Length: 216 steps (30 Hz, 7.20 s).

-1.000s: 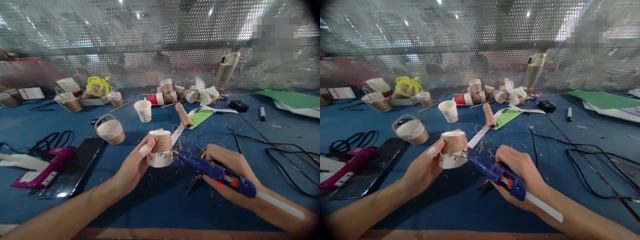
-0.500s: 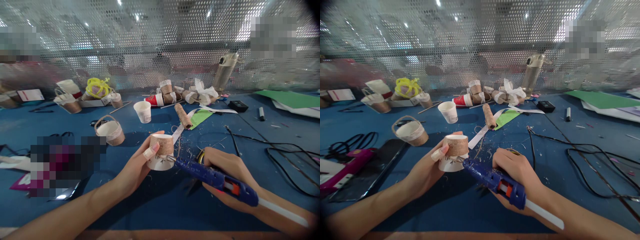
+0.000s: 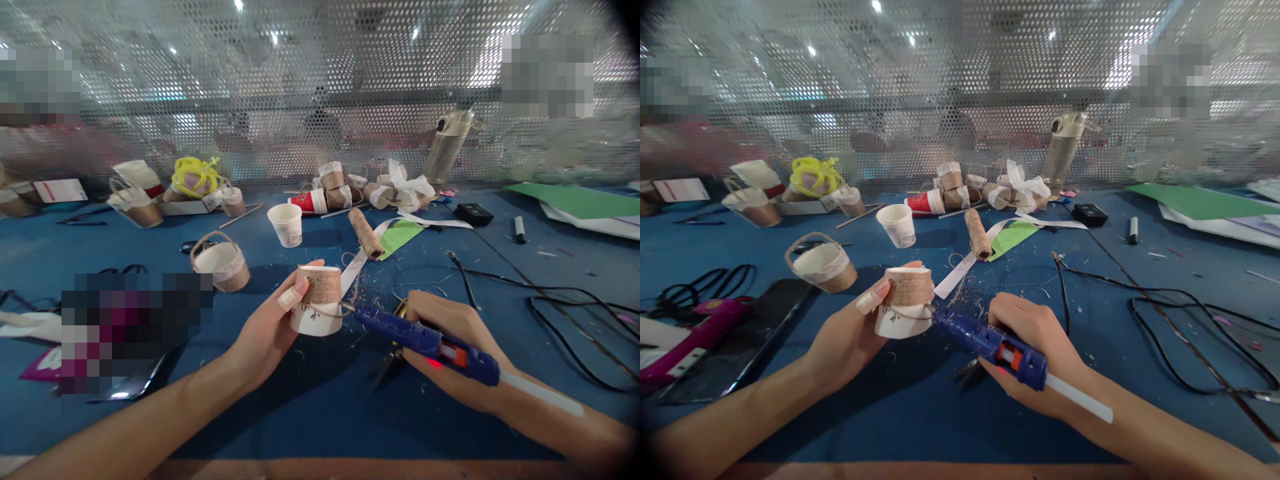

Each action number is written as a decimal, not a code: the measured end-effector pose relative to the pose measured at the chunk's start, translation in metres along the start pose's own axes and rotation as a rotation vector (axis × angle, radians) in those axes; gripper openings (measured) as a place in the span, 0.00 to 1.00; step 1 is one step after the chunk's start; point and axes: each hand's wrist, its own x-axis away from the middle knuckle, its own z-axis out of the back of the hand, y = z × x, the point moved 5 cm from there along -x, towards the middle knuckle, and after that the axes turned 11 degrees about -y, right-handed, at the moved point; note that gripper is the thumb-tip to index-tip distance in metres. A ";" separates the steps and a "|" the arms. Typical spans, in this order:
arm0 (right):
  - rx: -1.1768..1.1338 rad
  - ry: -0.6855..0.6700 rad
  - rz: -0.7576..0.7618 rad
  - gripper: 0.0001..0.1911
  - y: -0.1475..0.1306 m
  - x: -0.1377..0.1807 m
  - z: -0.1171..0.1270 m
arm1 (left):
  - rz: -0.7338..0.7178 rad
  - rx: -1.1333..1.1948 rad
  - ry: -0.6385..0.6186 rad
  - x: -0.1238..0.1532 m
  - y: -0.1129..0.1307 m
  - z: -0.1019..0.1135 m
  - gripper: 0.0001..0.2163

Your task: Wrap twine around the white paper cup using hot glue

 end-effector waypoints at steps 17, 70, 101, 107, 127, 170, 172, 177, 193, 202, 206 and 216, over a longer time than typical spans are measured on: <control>-0.546 0.038 -0.241 0.13 0.016 -0.013 -0.015 | 0.015 -0.005 -0.073 -0.003 -0.006 -0.013 0.20; -0.656 0.098 -0.346 0.14 0.014 -0.012 -0.009 | 0.105 -0.081 -0.104 0.005 -0.012 -0.017 0.24; -0.726 0.124 -0.208 0.12 0.016 -0.009 -0.023 | 0.130 -0.010 -0.252 0.005 -0.019 -0.024 0.28; -0.605 0.144 -0.179 0.13 0.013 -0.005 -0.022 | 0.121 -0.120 -0.142 0.005 -0.016 -0.022 0.32; -0.490 0.155 -0.048 0.11 0.003 -0.007 0.014 | 0.024 0.157 -0.103 0.002 0.002 -0.018 0.15; -0.061 -0.011 0.158 0.16 -0.008 0.000 0.005 | -0.126 -0.145 -0.046 0.006 0.008 -0.007 0.27; -0.026 -0.003 0.167 0.17 -0.010 0.000 0.005 | -0.135 -0.162 -0.041 0.006 0.008 -0.007 0.29; -0.009 0.008 0.117 0.15 -0.008 -0.001 0.007 | -0.155 -0.193 -0.042 0.007 0.010 -0.005 0.28; -0.023 0.022 0.094 0.16 -0.008 0.000 0.008 | -0.131 -0.093 -0.033 0.008 0.008 -0.010 0.25; -0.016 0.025 0.161 0.17 -0.008 0.002 0.006 | -0.131 -0.093 -0.110 0.006 0.006 -0.010 0.17; -0.017 0.036 0.127 0.17 -0.005 0.001 0.007 | -0.085 -0.064 -0.136 0.006 0.005 -0.013 0.19; 0.008 0.014 0.201 0.17 -0.010 0.003 0.005 | -0.083 -0.079 -0.100 0.005 0.002 -0.011 0.21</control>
